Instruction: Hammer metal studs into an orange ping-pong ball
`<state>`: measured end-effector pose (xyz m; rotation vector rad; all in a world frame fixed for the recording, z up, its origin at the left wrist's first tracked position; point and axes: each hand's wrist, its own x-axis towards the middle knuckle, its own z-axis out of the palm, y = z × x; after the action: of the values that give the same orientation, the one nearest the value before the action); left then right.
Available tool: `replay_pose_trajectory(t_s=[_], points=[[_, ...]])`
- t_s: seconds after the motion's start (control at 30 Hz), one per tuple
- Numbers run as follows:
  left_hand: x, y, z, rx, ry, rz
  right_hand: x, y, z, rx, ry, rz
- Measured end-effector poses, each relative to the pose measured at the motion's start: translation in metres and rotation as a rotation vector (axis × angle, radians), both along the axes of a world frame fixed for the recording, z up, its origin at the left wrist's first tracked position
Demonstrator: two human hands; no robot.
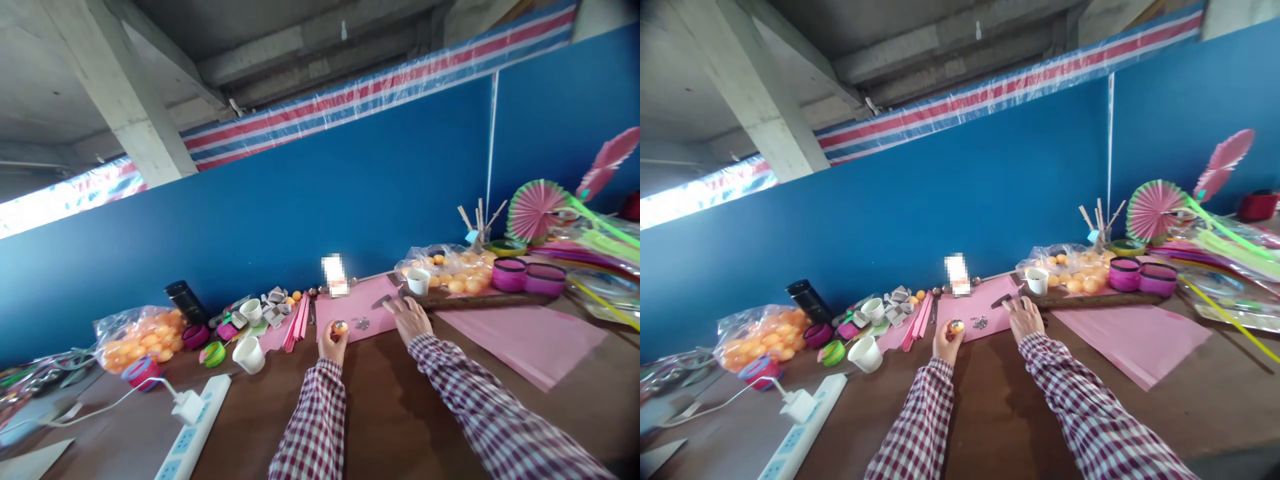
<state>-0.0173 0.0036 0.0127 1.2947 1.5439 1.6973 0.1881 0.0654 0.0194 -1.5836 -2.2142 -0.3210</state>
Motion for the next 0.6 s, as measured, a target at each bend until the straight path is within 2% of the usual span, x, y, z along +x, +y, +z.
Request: replay_pose_trajectory(t_s=[0.37,0.6], points=[[0.002,0.006,-0.009,-0.015,0.056,0.056,0.001,-0.010,0.009,-0.080,0.008,-0.017],[-0.001,0.009,-0.013,-0.031,0.089,0.060,0.004,-0.014,0.004,-0.099,-0.024,-0.084]])
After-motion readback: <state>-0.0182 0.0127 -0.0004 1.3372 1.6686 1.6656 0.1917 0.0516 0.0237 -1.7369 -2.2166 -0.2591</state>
